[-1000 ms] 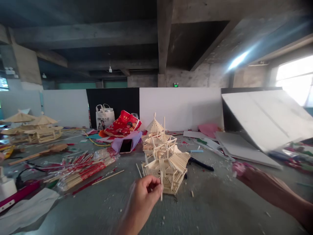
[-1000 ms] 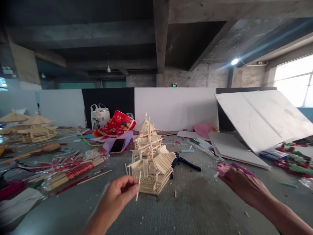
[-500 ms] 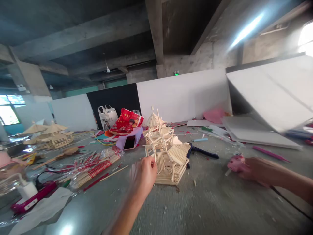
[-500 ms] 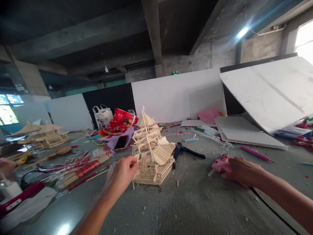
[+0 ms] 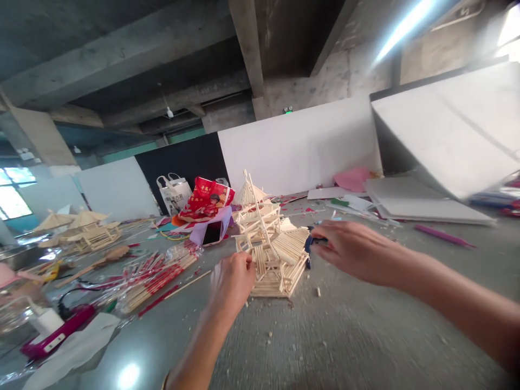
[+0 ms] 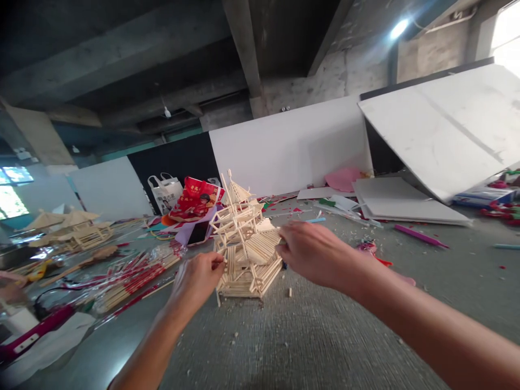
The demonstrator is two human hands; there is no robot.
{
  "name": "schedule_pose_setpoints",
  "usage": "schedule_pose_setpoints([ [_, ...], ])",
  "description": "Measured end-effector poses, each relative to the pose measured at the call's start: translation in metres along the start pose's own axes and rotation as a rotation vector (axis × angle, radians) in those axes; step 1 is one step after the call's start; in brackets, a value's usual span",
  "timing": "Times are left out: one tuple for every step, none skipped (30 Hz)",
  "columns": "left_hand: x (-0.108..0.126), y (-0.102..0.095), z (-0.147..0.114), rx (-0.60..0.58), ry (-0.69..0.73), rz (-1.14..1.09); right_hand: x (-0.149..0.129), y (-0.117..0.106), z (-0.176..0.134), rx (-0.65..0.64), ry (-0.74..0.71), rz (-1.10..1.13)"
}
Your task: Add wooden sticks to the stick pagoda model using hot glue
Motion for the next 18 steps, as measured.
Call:
schedule_pose_setpoints([
  [-0.001,0.001,0.000,-0.001,-0.002,-0.003,-0.012,0.001,0.008,-0.017,-0.041,0.026],
  [-0.002,0.002,0.001,-0.003,-0.001,-0.006,-0.023,0.003,0.016,-0.036,-0.088,0.051],
  [-0.002,0.002,0.001,-0.004,0.001,-0.009,-0.033,0.005,0.023,-0.044,-0.129,0.067],
  [-0.003,0.002,0.001,-0.005,0.003,-0.012,-0.041,0.007,0.030,-0.048,-0.164,0.072],
  [-0.003,0.003,0.002,-0.005,0.005,-0.013,-0.049,0.010,0.037,-0.056,-0.193,0.066],
  [-0.003,0.002,0.002,-0.004,0.005,-0.014,-0.055,0.014,0.043,-0.066,-0.210,0.050],
  [-0.003,0.002,0.002,-0.003,0.005,-0.014,-0.059,0.018,0.048,-0.077,-0.219,0.028],
  [-0.003,0.002,0.002,-0.003,0.004,-0.015,-0.062,0.021,0.053,-0.085,-0.222,0.005],
  [-0.003,0.002,0.002,-0.003,0.001,-0.016,-0.064,0.024,0.056,-0.091,-0.224,-0.013],
  [-0.003,0.002,0.002,-0.004,-0.001,-0.017,-0.065,0.027,0.059,-0.094,-0.225,-0.023],
  [-0.003,0.002,0.002,-0.005,-0.003,-0.019,-0.066,0.029,0.062,-0.101,-0.230,-0.030],
  [-0.003,0.002,0.001,-0.006,-0.005,-0.022,-0.067,0.031,0.064,-0.113,-0.239,-0.038],
  [-0.003,0.002,0.001,-0.008,-0.007,-0.027,-0.067,0.033,0.065,-0.129,-0.246,-0.048],
  [-0.003,0.003,0.001,-0.011,-0.007,-0.032,-0.067,0.035,0.066,-0.148,-0.249,-0.059],
  [-0.003,0.003,0.001,-0.013,-0.007,-0.037,-0.067,0.037,0.067,-0.165,-0.252,-0.070],
  [-0.003,0.003,0.001,-0.015,-0.007,-0.043,-0.067,0.038,0.067,-0.179,-0.255,-0.077],
  [-0.003,0.004,0.001,-0.016,-0.007,-0.049,-0.067,0.039,0.068,-0.189,-0.257,-0.083],
  [-0.004,0.004,0.001,-0.017,-0.006,-0.055,-0.068,0.039,0.069,-0.191,-0.261,-0.086],
])
Point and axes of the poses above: each hand's wrist, its own z-axis towards the middle knuckle, its own y-axis out of the palm, x = y × z, the point moved 7 cm from there along z, towards the middle knuckle, and after that the axes turned 13 degrees about -x, right-handed, at the moved point
